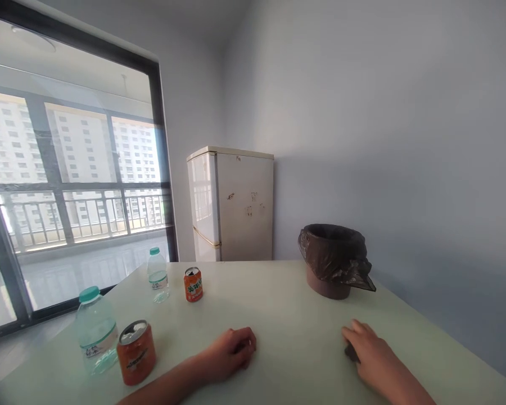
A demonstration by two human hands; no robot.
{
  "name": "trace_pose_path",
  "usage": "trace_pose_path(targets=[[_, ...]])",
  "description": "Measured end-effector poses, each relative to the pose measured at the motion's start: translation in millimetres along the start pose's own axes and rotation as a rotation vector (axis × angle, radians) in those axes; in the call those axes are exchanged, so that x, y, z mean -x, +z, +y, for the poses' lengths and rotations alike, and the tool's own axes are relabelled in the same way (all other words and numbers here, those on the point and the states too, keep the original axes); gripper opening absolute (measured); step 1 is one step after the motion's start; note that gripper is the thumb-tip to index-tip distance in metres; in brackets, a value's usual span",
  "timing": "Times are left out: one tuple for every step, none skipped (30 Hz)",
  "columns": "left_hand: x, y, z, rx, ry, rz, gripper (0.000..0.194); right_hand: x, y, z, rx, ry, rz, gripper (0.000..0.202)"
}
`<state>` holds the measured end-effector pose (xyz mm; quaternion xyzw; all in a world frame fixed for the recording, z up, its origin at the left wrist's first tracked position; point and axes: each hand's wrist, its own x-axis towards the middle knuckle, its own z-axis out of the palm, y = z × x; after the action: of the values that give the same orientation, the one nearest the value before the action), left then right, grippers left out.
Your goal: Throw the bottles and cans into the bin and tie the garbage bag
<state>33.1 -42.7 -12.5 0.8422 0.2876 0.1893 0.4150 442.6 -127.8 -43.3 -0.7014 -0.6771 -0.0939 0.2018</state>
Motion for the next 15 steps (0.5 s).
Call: trace_pose_path(targets=[[0,0.4,-1,-0.013,0.008,0.000,0.014,4,7,15,0.045,0.037,0.007,0.015],[-1,0.8,-2,-0.028,0.016,0.000,0.014,7,14,28,0.071,0.086,0.019,0.020],[-1,1.1,-3,-0.045,0.024,0.000,0.015,11,21,40,0.067,0.136,0.025,0.023],[-1,1.4,-5,-0.061,0.028,0.000,0.016,15,28,49,0.036,0.166,0.013,0.028],[-1,1.5,-5,-0.074,0.029,0.003,0.017,18,34,56,-0.003,0.174,-0.008,0.034],[-1,1.6,-6,-0.085,0.027,0.005,0.018,22,40,60,-0.037,0.173,-0.033,0.040],[-1,1.5,-6,-0.094,0.026,0.008,0.019,24,45,62,-0.053,0.176,-0.058,0.046],[-1,1.4,-5,-0.102,0.026,0.011,0.019,26,48,61,-0.048,0.195,-0.080,0.051],[-1,1.1,-4,-0.111,0.028,0.014,0.018,26,50,59,-0.028,0.229,-0.105,0.056],[0,0.7,-3,-0.121,0.033,0.017,0.017,26,50,55,-0.004,0.272,-0.135,0.062],[0,0.3,-2,-0.128,0.039,0.019,0.017,26,50,51,0.016,0.310,-0.164,0.068],[1,-0.1,-1,-0.134,0.044,0.019,0.016,25,49,48,0.027,0.333,-0.189,0.072],[1,-0.4,0,-0.138,0.046,0.019,0.016,23,48,45,0.030,0.341,-0.207,0.075],[1,-0.5,0,-0.141,0.043,0.019,0.016,22,47,43,0.027,0.336,-0.215,0.076],[2,-0.6,0,-0.142,0.041,0.018,0.015,21,47,42,0.027,0.329,-0.213,0.075]])
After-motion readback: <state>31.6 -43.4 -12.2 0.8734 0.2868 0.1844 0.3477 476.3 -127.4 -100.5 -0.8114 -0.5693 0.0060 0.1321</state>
